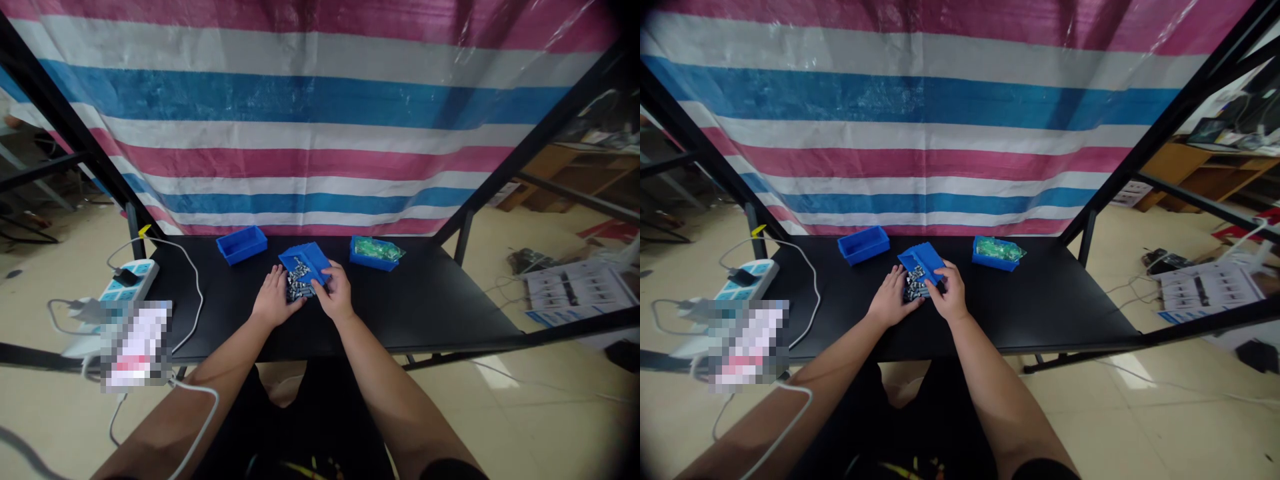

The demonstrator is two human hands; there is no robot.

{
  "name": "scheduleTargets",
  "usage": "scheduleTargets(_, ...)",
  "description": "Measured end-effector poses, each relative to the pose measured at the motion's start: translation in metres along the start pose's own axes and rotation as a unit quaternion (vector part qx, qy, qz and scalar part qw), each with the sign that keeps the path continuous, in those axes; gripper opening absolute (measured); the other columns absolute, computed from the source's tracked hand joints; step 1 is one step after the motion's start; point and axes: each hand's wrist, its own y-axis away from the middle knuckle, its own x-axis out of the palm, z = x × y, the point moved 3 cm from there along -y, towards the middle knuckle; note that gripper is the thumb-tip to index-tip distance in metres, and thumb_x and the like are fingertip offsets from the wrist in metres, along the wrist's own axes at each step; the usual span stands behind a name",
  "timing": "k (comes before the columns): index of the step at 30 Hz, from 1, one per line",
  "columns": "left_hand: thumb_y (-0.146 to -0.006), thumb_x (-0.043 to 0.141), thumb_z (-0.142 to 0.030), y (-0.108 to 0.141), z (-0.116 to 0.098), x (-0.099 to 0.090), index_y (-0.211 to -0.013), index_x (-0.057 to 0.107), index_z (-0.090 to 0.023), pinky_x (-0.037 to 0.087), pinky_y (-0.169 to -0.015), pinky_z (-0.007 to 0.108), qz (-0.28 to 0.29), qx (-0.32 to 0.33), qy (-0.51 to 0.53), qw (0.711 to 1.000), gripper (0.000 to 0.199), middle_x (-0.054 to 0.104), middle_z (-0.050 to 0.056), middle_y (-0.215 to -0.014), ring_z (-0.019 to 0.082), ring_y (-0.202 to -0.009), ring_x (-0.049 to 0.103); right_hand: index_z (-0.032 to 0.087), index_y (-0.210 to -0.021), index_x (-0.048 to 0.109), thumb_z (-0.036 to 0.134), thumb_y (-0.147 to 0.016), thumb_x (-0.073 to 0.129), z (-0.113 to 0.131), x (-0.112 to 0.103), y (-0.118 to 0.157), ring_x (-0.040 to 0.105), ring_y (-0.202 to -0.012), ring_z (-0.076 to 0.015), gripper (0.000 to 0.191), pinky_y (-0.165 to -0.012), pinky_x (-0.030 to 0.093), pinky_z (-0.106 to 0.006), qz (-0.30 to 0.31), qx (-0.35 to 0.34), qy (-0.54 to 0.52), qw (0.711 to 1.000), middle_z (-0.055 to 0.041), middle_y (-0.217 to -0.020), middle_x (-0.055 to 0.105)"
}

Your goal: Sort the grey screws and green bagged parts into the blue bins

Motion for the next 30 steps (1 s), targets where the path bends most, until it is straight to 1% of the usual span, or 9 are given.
scheduleTargets(5, -0.082, 0.062, -0.065, 0.0, 0.0, 0.0, -0.149, 0.037, -0.009, 0.027, -0.124, 0.056, -0.006, 0.004, 0.006, 1.0, 0.09, 0.038, 0.024, -0.159, 0.036, -0.153, 0.026, 0.027, -0.111, 0.056, 0.03, -0.086, 0.073, 0.001, -0.001, 0.0, 0.06, -0.122, -0.0278, 0.03, -0.094, 0.057, -0.044, -0.008, 0.0, 0.024, 1.0, -0.0118, -0.13, 0.056)
scheduleTargets(10, -0.082, 0.062, -0.066, 0.0, 0.001, 0.0, -0.15, 0.035, -0.008, 0.027, -0.124, 0.055, -0.006, 0.001, 0.008, 1.0, 0.093, 0.037, 0.025, -0.159, 0.036, -0.153, 0.026, 0.028, -0.113, 0.056, 0.027, -0.086, 0.072, 0.005, -0.002, 0.0, 0.06, -0.122, -0.028, 0.031, -0.094, 0.057, -0.045, 0.0, -0.01, 0.035, 0.999, -0.012, -0.132, 0.056)
scheduleTargets(14, -0.082, 0.061, -0.066, 0.0, 0.001, 0.0, -0.152, 0.032, -0.005, 0.026, -0.124, 0.053, 0.003, -0.004, 0.004, 1.0, 0.097, 0.036, 0.026, -0.159, 0.036, -0.153, 0.025, 0.028, -0.112, 0.057, 0.025, -0.085, 0.073, 0.009, -0.004, 0.0, 0.061, -0.122, -0.0294, 0.032, -0.097, 0.056, -0.049, 0.004, -0.026, 0.056, 0.998, -0.0118, -0.133, 0.057)
scheduleTargets(18, -0.082, 0.061, -0.066, 0.0, 0.001, 0.0, -0.153, 0.031, -0.008, 0.027, -0.123, 0.054, 0.0, 0.001, 0.01, 1.0, 0.097, 0.038, 0.024, -0.159, 0.036, -0.153, 0.026, 0.029, -0.112, 0.058, 0.025, -0.084, 0.074, 0.01, -0.006, -0.001, 0.06, -0.124, -0.031, 0.033, -0.101, 0.053, -0.052, 0.017, -0.031, 0.082, 0.996, -0.0113, -0.134, 0.058)
scheduleTargets(21, -0.083, 0.061, -0.066, 0.0, 0.0, 0.0, -0.154, 0.031, -0.01, 0.027, -0.123, 0.055, -0.002, 0.007, 0.011, 1.0, 0.095, 0.04, 0.022, -0.159, 0.036, -0.153, 0.027, 0.029, -0.112, 0.059, 0.023, -0.084, 0.073, 0.013, -0.007, -0.001, 0.059, -0.125, -0.0313, 0.032, -0.104, 0.051, -0.054, 0.024, -0.043, 0.091, 0.995, -0.0106, -0.135, 0.058)
scheduleTargets(26, -0.084, 0.061, -0.066, -0.001, 0.0, -0.002, -0.152, 0.037, -0.01, 0.026, -0.125, 0.053, 0.015, 0.008, 0.006, 1.0, 0.092, 0.038, 0.019, -0.16, 0.035, -0.153, 0.026, 0.03, -0.112, 0.059, 0.02, -0.083, 0.073, 0.017, -0.009, -0.003, 0.057, -0.129, -0.0319, 0.033, -0.107, 0.049, -0.056, 0.039, -0.055, 0.106, 0.992, -0.0096, -0.139, 0.056)
scheduleTargets(30, -0.084, 0.06, -0.066, -0.001, 0.0, -0.002, -0.151, 0.039, -0.012, 0.027, -0.124, 0.053, 0.014, 0.012, 0.002, 1.0, 0.089, 0.038, 0.017, -0.161, 0.035, -0.153, 0.026, 0.03, -0.112, 0.059, 0.021, -0.084, 0.073, 0.017, -0.009, -0.003, 0.056, -0.13, -0.032, 0.032, -0.108, 0.048, -0.057, 0.037, -0.056, 0.101, 0.993, -0.0099, -0.14, 0.056)
